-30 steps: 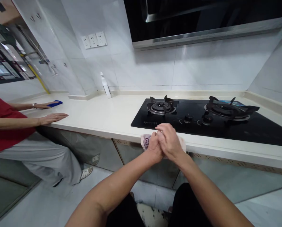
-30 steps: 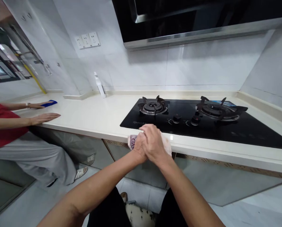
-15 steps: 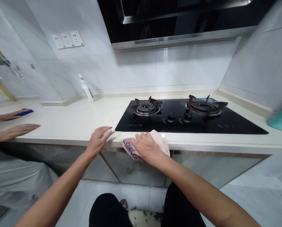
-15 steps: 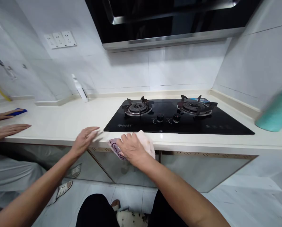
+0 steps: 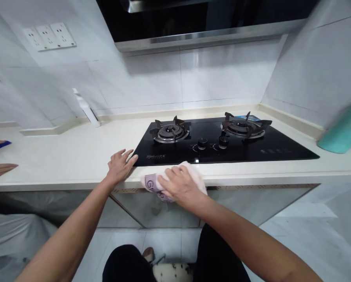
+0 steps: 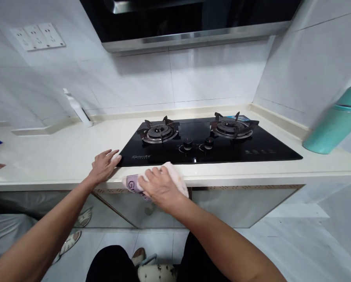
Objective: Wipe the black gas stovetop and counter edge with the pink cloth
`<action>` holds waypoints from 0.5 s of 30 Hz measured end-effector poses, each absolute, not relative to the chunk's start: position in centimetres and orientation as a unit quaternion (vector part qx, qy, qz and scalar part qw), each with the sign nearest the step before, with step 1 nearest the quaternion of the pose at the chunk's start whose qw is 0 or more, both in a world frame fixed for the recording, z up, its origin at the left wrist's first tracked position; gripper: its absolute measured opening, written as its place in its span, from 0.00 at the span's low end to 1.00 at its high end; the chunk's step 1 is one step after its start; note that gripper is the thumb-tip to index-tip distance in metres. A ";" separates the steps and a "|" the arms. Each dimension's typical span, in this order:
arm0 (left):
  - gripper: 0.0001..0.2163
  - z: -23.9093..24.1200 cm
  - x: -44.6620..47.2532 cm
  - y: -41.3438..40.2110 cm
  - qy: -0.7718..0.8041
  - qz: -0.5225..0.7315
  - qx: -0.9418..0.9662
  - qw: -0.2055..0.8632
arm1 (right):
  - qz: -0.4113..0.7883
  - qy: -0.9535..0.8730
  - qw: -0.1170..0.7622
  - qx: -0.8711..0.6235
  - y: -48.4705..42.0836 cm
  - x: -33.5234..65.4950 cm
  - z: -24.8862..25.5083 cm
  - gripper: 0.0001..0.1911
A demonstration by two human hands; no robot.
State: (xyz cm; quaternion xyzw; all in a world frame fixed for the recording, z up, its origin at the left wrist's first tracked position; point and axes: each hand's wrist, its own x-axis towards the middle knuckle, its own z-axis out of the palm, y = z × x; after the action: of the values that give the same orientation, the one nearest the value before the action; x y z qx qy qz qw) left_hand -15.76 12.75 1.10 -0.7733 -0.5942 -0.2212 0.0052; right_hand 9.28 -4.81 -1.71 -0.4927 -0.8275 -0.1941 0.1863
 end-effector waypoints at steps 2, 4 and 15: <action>0.29 1.4 -15.9 12.8 -0.594 -0.211 -0.777 -0.006 | -0.216 -0.807 0.195 -0.514 -6.5 13.3 -2.8 0.25; 0.30 1.6 -15.7 12.9 -0.596 -0.198 -0.778 0.001 | -0.230 -0.774 0.204 -0.553 -8.3 17.9 -4.2 0.26; 0.33 0.2 -14.9 13.2 -0.606 -0.166 -0.777 0.044 | -0.258 -0.484 0.195 -0.813 -19.9 47.4 -6.2 0.30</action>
State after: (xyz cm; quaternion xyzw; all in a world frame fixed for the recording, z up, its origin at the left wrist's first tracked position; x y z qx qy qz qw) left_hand -14.95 13.21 0.19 -0.7769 -0.6058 -0.1658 0.0439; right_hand 47.43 -19.89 -6.17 -0.8132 -0.4839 -0.2580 0.1949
